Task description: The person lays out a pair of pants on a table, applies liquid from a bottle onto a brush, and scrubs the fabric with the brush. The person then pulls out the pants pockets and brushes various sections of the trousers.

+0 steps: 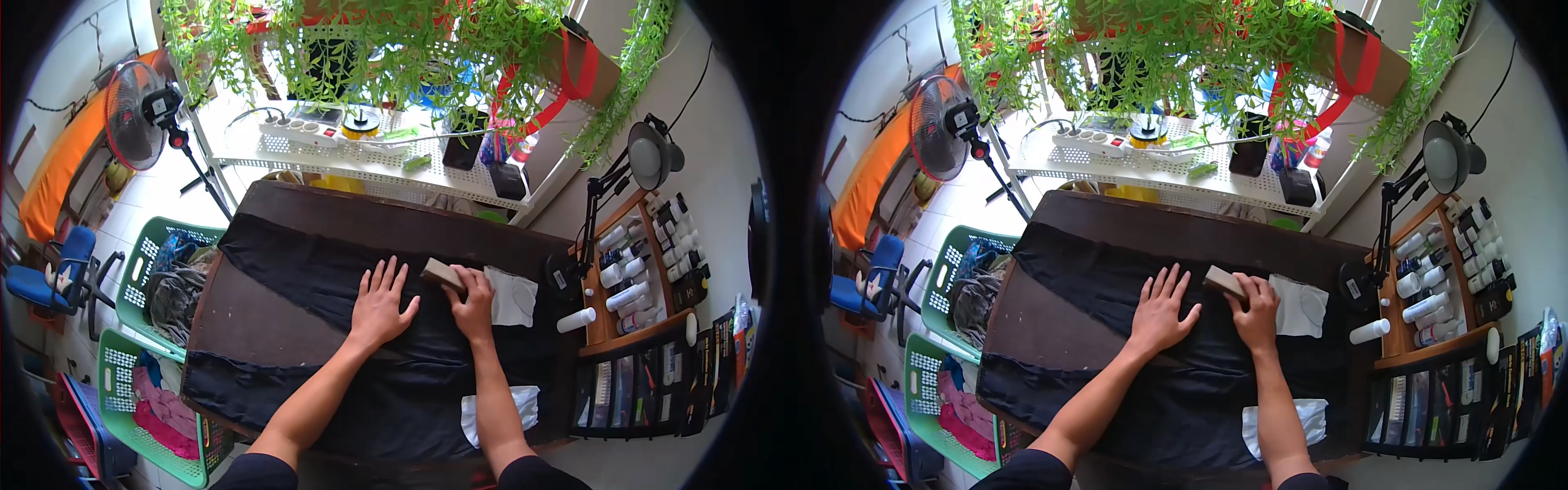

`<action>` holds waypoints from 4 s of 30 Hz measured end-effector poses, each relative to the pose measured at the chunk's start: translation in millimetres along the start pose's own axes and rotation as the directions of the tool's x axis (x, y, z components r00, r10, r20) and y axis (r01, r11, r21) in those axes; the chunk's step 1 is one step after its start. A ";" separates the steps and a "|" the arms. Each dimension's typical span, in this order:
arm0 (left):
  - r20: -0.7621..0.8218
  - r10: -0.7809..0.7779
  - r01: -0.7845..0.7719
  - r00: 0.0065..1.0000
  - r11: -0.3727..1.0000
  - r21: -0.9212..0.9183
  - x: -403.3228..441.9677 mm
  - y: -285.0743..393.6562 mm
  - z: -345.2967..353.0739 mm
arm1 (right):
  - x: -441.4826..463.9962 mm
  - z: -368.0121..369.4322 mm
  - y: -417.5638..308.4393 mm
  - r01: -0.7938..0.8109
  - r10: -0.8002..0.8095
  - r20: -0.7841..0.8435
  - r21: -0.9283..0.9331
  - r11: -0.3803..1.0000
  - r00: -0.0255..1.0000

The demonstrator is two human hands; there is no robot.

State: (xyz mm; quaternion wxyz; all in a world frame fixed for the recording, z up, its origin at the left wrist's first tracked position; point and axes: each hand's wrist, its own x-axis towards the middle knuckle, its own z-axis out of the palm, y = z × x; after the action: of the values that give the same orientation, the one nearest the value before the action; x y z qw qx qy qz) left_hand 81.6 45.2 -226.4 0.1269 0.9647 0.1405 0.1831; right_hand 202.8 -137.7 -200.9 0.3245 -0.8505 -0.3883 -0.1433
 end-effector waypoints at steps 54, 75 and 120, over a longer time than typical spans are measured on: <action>-0.311 -0.056 -0.066 0.949 0.928 -0.367 5.1 -18.3 7.9 | -13.7 -7.5 -8.1 -0.100 0.199 0.121 -0.554 0.826 0.973; -0.081 -0.061 0.059 0.995 0.998 -0.027 -100.3 22.0 -24.6 | -113.3 -5.9 -24.5 -0.063 0.041 -0.242 -0.086 0.994 0.969; -0.032 -0.077 0.073 0.996 0.988 -0.133 -108.2 26.8 -34.9 | -128.6 -10.5 -11.1 -0.237 0.206 -0.359 -0.044 0.971 0.911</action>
State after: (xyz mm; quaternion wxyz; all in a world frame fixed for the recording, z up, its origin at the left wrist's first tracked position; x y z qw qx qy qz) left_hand -22.5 -7.2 -221.4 0.1945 0.9447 0.1666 0.2048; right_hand 109.9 -212.3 -251.9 0.3656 -0.8629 -0.2187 -0.2719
